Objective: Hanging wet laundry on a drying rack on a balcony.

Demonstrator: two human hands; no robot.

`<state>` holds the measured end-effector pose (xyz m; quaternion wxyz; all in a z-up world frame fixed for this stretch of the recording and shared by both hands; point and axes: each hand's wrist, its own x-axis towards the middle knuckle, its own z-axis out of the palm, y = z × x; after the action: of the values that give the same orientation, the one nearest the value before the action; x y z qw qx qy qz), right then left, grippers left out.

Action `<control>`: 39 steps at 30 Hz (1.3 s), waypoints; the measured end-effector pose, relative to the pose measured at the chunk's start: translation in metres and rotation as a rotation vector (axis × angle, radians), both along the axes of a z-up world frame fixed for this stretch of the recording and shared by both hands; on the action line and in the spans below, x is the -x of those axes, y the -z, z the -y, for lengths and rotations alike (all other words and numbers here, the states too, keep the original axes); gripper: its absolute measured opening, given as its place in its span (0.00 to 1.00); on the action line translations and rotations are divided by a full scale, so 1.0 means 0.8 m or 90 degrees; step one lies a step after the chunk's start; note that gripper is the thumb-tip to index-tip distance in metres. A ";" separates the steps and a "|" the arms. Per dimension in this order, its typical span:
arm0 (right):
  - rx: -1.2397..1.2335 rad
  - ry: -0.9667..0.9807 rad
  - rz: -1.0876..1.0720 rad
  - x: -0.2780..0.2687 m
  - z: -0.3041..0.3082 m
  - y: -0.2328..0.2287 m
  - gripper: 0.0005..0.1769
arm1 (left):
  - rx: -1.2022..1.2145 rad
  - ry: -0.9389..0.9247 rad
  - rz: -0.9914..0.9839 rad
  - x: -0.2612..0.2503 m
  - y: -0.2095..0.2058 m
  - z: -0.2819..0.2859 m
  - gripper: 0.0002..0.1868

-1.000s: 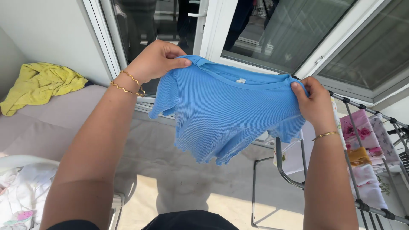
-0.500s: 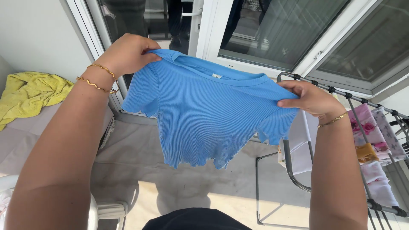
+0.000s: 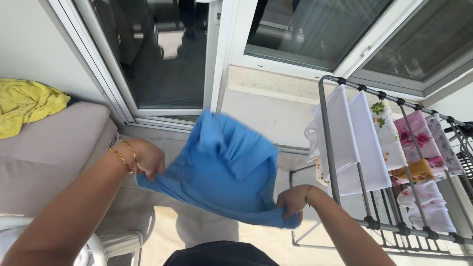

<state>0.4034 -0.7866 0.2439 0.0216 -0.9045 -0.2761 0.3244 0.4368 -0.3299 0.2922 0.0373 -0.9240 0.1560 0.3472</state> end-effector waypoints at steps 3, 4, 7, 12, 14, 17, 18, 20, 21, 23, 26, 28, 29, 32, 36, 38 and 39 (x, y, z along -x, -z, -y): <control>-0.058 0.018 -0.514 -0.003 0.034 0.010 0.13 | 0.194 -0.094 -0.373 -0.020 0.041 -0.032 0.13; -0.128 0.100 -0.401 0.020 0.042 -0.012 0.12 | 0.308 -0.054 -0.305 -0.009 0.037 -0.024 0.11; -0.368 0.277 -0.254 0.050 0.064 -0.089 0.15 | 0.591 -0.084 -0.249 -0.013 0.018 -0.016 0.12; -0.770 0.511 -0.139 0.074 0.171 -0.095 0.22 | 1.020 -0.290 -0.275 -0.055 -0.027 0.020 0.14; -1.093 0.585 -0.169 0.087 0.212 -0.083 0.22 | 1.186 -0.285 -0.317 -0.062 -0.043 0.047 0.13; -1.167 0.603 -0.099 0.121 0.229 -0.105 0.26 | 1.230 -0.238 -0.364 -0.055 -0.086 0.107 0.14; -1.174 0.611 -0.086 0.136 0.233 -0.109 0.26 | 1.222 -0.227 -0.375 -0.052 -0.098 0.125 0.14; -1.193 0.688 0.012 0.165 0.243 -0.118 0.29 | 1.228 -0.228 -0.371 -0.043 -0.121 0.166 0.15; -1.199 0.696 0.026 0.184 0.257 -0.114 0.29 | 1.221 -0.217 -0.382 -0.031 -0.136 0.187 0.15; -1.338 0.621 -0.001 0.224 0.290 -0.105 0.27 | 1.257 -0.160 -0.467 -0.004 -0.163 0.232 0.15; -1.454 0.375 0.040 0.299 0.346 -0.102 0.23 | 1.310 -0.068 -0.579 0.088 -0.208 0.326 0.16; -1.445 0.343 0.084 0.341 0.350 -0.116 0.22 | 1.252 -0.108 -0.528 0.149 -0.193 0.412 0.20; -1.433 0.295 0.113 0.359 0.354 -0.126 0.22 | 1.199 -0.146 -0.456 0.182 -0.187 0.454 0.24; -1.214 0.626 0.143 0.398 0.346 -0.175 0.23 | 1.050 0.118 -0.305 0.263 -0.177 0.601 0.32; -1.060 0.709 0.141 0.429 0.384 -0.212 0.21 | 1.015 0.324 -0.084 0.322 -0.159 0.736 0.36; -0.918 0.732 0.296 0.447 0.423 -0.214 0.21 | 0.909 0.320 -0.006 0.336 -0.156 0.787 0.29; -0.916 0.741 0.303 0.463 0.454 -0.196 0.21 | 0.911 0.327 -0.014 0.336 -0.157 0.807 0.29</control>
<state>0.0331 -1.1499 0.4004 0.6739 -0.7120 0.0869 -0.1771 0.1677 -0.9757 0.4178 -0.4927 -0.6540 0.5539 0.1511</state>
